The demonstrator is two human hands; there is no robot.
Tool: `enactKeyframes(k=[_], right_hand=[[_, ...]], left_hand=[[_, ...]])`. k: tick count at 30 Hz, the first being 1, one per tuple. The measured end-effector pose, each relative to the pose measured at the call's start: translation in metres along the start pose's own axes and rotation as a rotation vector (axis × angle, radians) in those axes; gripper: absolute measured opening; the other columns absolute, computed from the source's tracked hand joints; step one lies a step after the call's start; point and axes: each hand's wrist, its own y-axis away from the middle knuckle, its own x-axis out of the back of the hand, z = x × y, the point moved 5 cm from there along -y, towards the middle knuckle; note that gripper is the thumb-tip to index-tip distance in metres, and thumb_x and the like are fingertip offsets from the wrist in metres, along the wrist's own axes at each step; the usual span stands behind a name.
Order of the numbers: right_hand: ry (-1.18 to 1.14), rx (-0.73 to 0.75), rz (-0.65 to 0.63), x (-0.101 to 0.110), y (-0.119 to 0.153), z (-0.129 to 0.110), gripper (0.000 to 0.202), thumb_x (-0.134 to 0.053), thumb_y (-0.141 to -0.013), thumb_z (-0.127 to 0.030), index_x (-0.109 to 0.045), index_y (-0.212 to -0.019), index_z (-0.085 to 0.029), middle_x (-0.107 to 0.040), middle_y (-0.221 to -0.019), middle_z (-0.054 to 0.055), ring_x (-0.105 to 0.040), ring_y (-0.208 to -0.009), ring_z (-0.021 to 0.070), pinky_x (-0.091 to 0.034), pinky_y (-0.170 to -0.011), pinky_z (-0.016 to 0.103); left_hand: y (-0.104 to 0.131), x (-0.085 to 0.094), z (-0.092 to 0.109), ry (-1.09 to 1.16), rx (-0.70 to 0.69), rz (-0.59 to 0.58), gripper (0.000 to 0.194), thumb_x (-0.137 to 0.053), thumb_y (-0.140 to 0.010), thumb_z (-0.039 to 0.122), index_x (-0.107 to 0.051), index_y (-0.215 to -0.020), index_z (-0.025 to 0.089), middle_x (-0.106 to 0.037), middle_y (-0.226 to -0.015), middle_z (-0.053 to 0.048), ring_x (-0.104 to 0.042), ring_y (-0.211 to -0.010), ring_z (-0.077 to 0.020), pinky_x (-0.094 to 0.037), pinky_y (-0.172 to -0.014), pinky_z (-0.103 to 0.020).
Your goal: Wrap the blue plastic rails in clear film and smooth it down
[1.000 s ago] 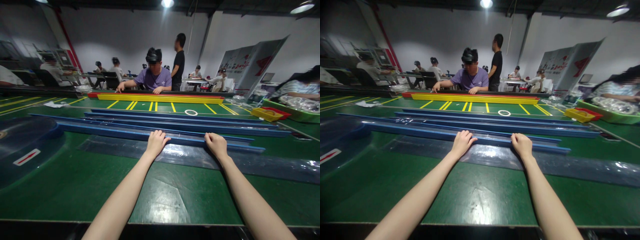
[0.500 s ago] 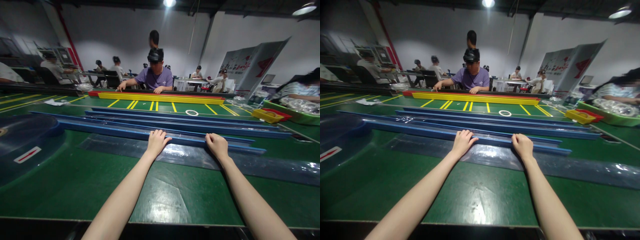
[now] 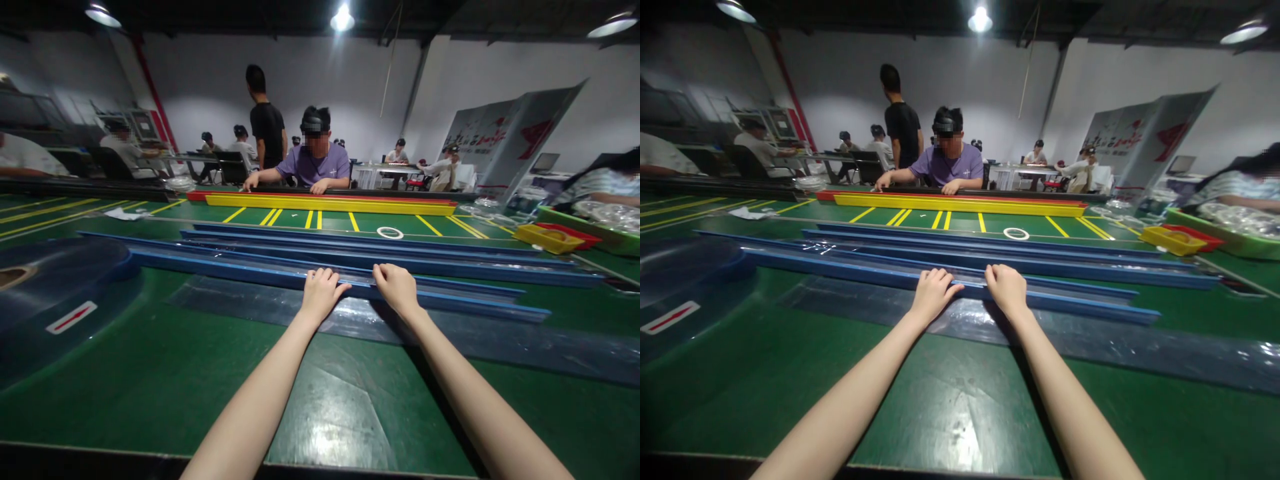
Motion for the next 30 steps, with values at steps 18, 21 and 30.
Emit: enactKeyframes(k=[18, 21, 30], right_hand=[[0.142, 0.191, 0.014, -0.024, -0.001, -0.016, 0.041, -0.027, -0.086, -0.029, -0.060, -0.066, -0.016, -0.065, -0.068, 0.006, -0.057, -0.060, 0.0129, -0.025, -0.052, 0.025], [0.140, 0.203, 0.026, -0.024, 0.000, -0.013, 0.043, -0.025, -0.086, -0.029, -0.061, -0.066, -0.015, -0.065, -0.068, 0.007, -0.056, -0.060, 0.0129, -0.025, -0.052, 0.025], [0.178, 0.133, 0.081, -0.010, 0.006, 0.049, 0.043, -0.030, -0.083, -0.031, -0.058, -0.054, -0.016, -0.063, -0.061, 0.006, -0.052, -0.053, 0.0125, -0.023, -0.051, 0.025]], left_hand=[[0.000, 0.000, -0.002, 0.086, 0.004, 0.017, 0.031, -0.045, -0.080, 0.048, -0.057, -0.083, 0.019, -0.058, -0.083, -0.003, -0.049, -0.081, -0.0179, -0.032, -0.072, -0.031], [0.000, 0.001, -0.003, 0.099, 0.010, 0.030, 0.030, -0.046, -0.080, 0.047, -0.057, -0.084, 0.019, -0.058, -0.083, -0.003, -0.049, -0.082, -0.0178, -0.033, -0.073, -0.031], [-0.001, 0.001, -0.005, 0.120, 0.032, 0.062, 0.029, -0.045, -0.081, 0.046, -0.057, -0.081, 0.020, -0.058, -0.083, -0.003, -0.048, -0.081, -0.0173, -0.033, -0.075, -0.032]])
